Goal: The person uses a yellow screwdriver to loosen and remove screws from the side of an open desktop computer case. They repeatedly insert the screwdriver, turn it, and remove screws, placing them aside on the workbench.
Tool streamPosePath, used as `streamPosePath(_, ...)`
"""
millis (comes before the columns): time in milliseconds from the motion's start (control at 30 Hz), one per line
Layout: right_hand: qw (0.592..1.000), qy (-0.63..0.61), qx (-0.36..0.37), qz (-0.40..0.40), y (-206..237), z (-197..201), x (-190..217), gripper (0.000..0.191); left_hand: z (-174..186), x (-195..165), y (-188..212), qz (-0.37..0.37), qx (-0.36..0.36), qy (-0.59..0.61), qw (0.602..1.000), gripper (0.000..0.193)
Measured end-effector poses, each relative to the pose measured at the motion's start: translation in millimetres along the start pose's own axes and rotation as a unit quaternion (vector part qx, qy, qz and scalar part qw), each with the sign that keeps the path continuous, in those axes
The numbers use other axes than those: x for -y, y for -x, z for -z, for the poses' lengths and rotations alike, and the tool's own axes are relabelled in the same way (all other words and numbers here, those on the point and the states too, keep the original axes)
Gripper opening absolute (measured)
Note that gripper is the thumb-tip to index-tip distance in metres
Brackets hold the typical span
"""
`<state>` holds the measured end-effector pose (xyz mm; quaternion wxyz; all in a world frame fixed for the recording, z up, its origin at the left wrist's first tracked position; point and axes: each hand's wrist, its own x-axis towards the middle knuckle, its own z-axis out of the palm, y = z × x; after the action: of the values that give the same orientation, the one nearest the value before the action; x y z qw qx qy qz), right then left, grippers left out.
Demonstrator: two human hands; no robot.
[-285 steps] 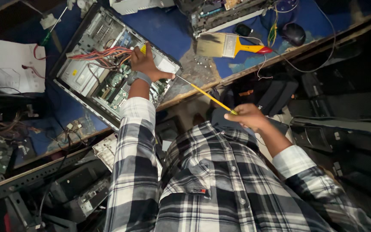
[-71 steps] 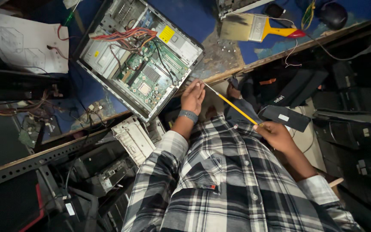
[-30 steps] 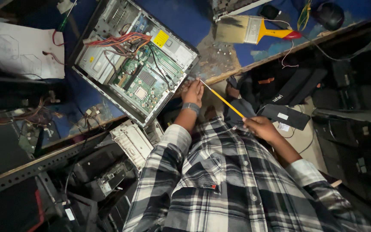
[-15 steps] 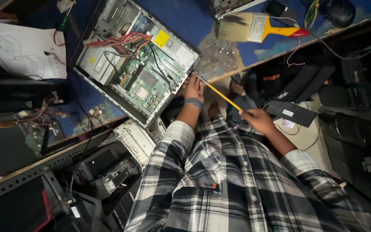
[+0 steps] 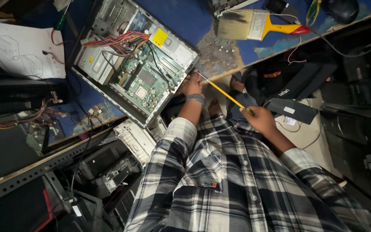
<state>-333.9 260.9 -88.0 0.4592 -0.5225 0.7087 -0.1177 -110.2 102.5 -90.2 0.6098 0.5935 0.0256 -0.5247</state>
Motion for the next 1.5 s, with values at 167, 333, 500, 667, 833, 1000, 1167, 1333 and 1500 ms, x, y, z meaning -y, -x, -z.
streamPosePath(167,1.000,0.007,-0.013,0.018,-2.4,-1.1,2.3,0.044,-1.4,1.6,5.3,-0.043,-0.006,-0.047,0.998,0.023)
streamPosePath(333,0.999,0.008,-0.023,0.025,-3.9,-2.3,3.1,0.043,-1.8,-2.7,11.4,-0.043,0.022,-0.076,0.996,0.024)
streamPosePath(500,1.000,0.003,0.019,0.008,-2.6,-0.3,4.8,0.051,-3.2,-5.3,12.4,-0.009,-0.009,-0.072,0.997,0.028)
streamPosePath(667,1.000,0.002,0.005,-0.007,-0.9,0.1,6.5,0.049,-3.4,-1.6,6.0,-0.026,0.045,-0.083,0.995,0.021)
streamPosePath(833,1.000,0.019,-0.009,0.000,-1.2,-1.0,8.6,0.050,-8.7,2.9,3.3,-0.033,0.005,-0.014,0.999,0.016)
streamPosePath(1000,1.000,0.024,0.008,-0.015,-1.6,0.7,10.2,0.051,-11.3,1.0,7.4,-0.025,-0.022,-0.037,0.999,0.020)
streamPosePath(1167,1.000,0.010,-0.006,0.001,-2.8,-0.1,9.1,0.050,-12.1,0.1,7.3,-0.021,-0.031,-0.040,0.999,0.021)
streamPosePath(1333,0.999,0.005,-0.022,0.030,-3.6,-3.3,4.5,0.048,-8.0,3.6,2.6,0.032,-0.052,-0.101,0.993,0.014)
streamPosePath(1500,1.000,-0.003,0.004,0.010,-4.4,-5.6,-1.7,0.053,-4.4,8.1,1.8,0.017,-0.023,-0.120,0.992,0.027)
